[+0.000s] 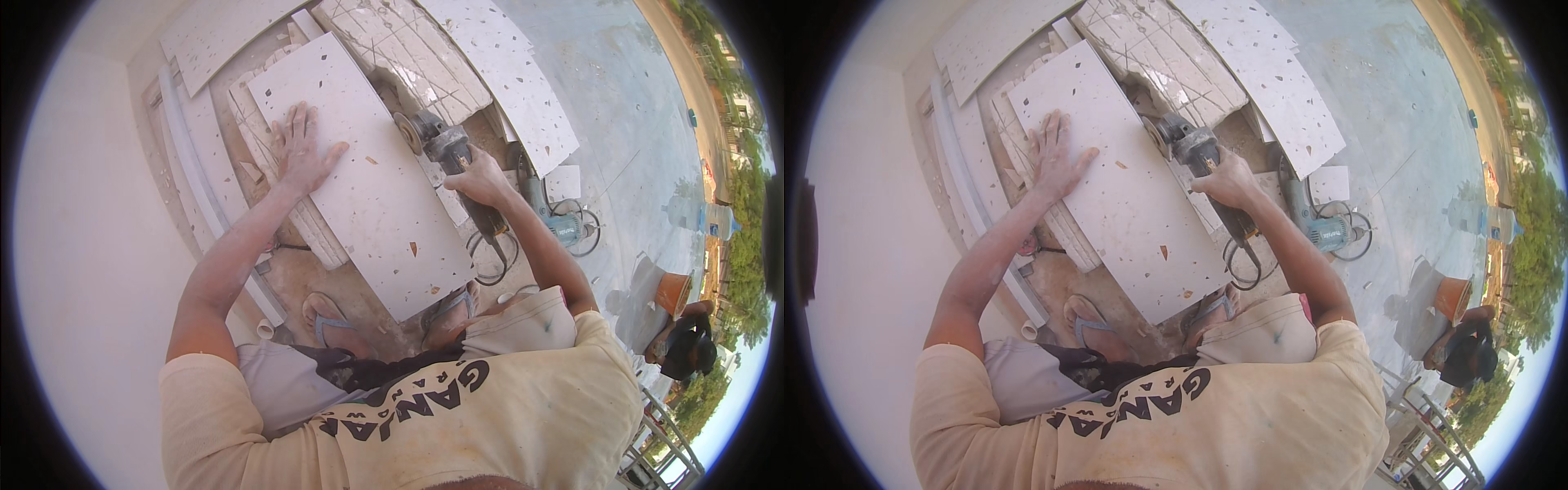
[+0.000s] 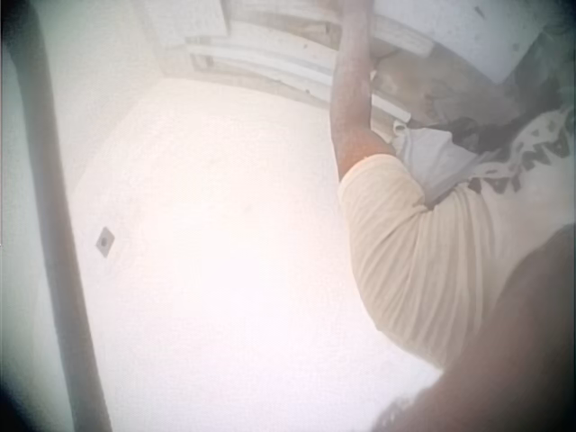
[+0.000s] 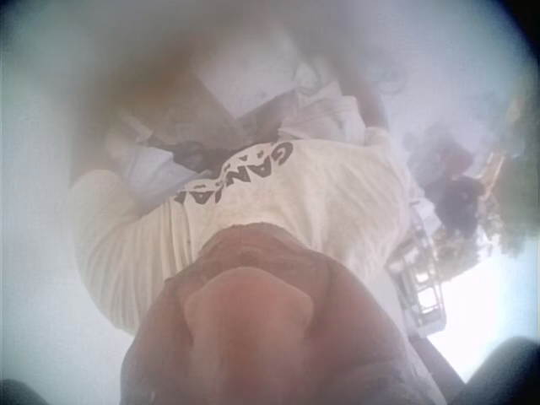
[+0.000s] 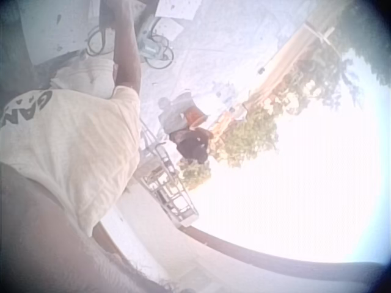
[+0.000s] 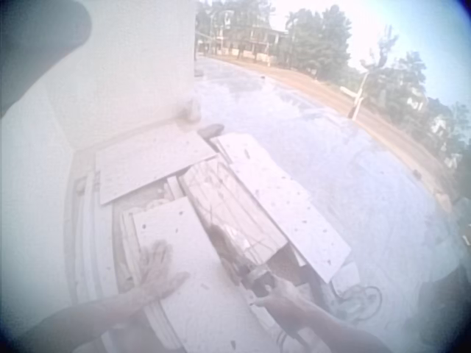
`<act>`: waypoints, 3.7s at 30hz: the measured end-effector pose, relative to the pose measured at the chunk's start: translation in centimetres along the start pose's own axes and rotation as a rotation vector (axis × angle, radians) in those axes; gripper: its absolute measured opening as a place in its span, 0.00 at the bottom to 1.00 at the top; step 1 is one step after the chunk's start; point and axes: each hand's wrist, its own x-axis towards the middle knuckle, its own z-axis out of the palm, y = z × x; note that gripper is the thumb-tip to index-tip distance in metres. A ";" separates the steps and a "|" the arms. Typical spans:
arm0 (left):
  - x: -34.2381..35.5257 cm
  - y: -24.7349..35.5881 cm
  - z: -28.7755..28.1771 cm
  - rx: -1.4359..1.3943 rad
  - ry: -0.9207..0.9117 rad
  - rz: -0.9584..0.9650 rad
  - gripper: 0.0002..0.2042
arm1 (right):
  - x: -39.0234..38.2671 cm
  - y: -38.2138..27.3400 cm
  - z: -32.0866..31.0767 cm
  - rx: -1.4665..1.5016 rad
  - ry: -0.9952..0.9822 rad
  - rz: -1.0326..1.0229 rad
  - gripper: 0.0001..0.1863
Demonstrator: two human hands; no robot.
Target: The person measures and marks a white ceramic tile with a metal ruler and pencil. They then use an angle grinder to cut the tile along the marked line, creating a straight edge. The person repeats this process on another tile.
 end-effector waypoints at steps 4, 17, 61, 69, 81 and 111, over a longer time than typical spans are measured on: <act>0.0 -0.1 0.1 0.008 0.009 0.001 0.46 | 0.4 -0.4 -0.2 0.006 -0.009 -0.025 0.44; 0.0 -0.1 0.3 0.018 -0.006 -0.003 0.47 | 1.0 -1.2 -0.4 0.022 0.001 -0.036 0.39; 0.0 -0.1 0.2 0.015 0.018 -0.001 0.47 | 3.7 -1.6 0.3 0.040 0.038 -0.076 0.32; 0.0 0.0 0.1 0.011 -0.001 -0.004 0.47 | 3.5 -1.9 0.2 0.027 0.053 -0.105 0.35; 0.0 0.1 -0.1 0.018 -0.009 -0.015 0.47 | 3.8 -3.0 -0.2 0.016 0.023 -0.060 0.39; 0.0 0.1 0.1 0.010 -0.006 -0.009 0.47 | 4.7 -5.0 -0.6 0.008 0.020 -0.056 0.39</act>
